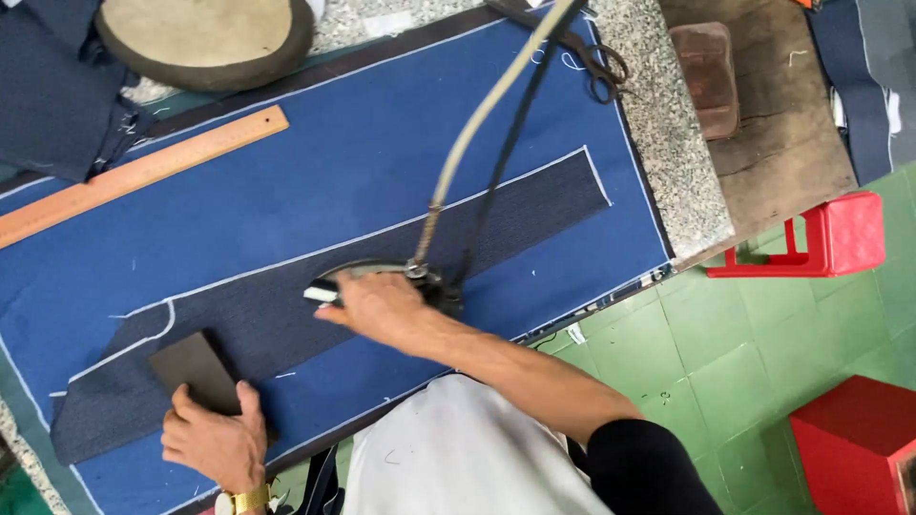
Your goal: The person irons a long strip of dark blue fabric on a blue work table using a steam iron and a pressing block. They repeatedly press and smooth the fabric, then flip it over to iron the other side. Finally, they pick up a pair of scissors and cut a piece of the fabric.
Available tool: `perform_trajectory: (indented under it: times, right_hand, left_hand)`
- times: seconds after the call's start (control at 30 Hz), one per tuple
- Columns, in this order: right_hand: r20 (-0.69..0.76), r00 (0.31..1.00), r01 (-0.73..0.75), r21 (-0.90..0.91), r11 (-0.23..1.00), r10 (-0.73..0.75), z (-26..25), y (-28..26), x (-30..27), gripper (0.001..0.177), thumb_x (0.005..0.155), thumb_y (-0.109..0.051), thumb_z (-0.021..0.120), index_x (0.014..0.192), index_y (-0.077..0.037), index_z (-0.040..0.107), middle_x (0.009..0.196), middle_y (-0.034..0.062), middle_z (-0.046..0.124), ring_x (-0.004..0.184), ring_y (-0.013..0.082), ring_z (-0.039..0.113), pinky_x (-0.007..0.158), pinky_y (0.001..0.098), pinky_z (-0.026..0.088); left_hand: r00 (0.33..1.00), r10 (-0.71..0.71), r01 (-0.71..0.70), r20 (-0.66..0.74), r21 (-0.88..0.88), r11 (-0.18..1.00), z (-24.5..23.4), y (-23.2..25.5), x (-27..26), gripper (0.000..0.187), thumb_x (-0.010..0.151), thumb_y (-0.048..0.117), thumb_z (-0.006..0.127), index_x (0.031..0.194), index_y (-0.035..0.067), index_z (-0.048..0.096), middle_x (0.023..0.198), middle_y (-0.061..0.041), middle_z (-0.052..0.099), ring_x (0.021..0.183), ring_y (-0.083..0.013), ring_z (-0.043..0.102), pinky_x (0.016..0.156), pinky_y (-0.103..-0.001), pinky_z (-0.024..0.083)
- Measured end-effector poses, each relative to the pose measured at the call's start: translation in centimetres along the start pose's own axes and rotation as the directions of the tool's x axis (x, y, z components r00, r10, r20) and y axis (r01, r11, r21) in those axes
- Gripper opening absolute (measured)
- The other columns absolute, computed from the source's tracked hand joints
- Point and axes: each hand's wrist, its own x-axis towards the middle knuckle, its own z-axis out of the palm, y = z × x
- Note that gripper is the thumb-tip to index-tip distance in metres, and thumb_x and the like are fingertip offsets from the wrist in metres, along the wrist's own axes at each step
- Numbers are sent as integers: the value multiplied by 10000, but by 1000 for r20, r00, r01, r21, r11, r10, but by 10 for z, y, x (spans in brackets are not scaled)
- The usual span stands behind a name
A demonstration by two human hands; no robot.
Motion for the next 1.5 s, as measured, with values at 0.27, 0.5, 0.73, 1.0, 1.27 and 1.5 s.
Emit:
perform_trajectory:
  times: [0.27,0.5,0.73,1.0,1.27,1.5]
  right_hand:
    - [-255,885,-360,154,920,389,-65,175,-41,618,974,-673,469,1132,-89,592,807,136,712,686,354,704,551,496,571]
    - [-338,699,-516,373,771,630,-136,319,-74,589,1042,-565,594,1151,14,599,969,254,721,824,393,726,687,525,597]
    - [-303,711,-524,373,766,634,-155,363,-85,828,1048,-604,519,1516,68,397,493,112,505,471,236,573,502,443,550]
    - [-439,734,-424,300,855,518,-149,373,-84,584,983,-662,587,1000,-79,624,966,192,716,858,422,660,739,514,458]
    - [-176,910,-349,164,923,375,-134,250,-85,515,915,-548,669,1055,-55,715,944,227,734,902,392,678,763,479,484]
    - [2,957,-285,168,944,289,-70,96,-46,559,896,-518,707,1255,-90,701,1110,236,751,1081,409,711,859,514,586]
  left_hand:
    - [994,70,-66,-79,52,996,0,5,-1,702,1021,572,556,1369,-33,630,1082,-236,572,936,-401,505,853,-478,362]
    - [989,99,-94,-110,56,994,14,-7,-3,765,1047,625,499,1373,-57,617,1052,-236,554,954,-407,515,845,-488,360]
    - [999,32,-32,-37,16,999,11,-3,-1,773,1016,586,531,1415,-74,590,1075,-272,541,993,-431,491,878,-517,354]
    - [999,-49,50,8,-60,997,-2,10,10,770,847,476,671,1391,-69,681,1109,-329,682,1043,-512,609,897,-575,413]
    - [994,-111,110,-9,-97,989,9,3,2,784,750,503,692,1367,27,613,1167,-273,620,1043,-446,590,933,-554,394]
    - [993,-115,115,-34,8,993,11,7,4,849,642,521,787,1364,125,579,1146,-180,615,936,-347,630,852,-457,440]
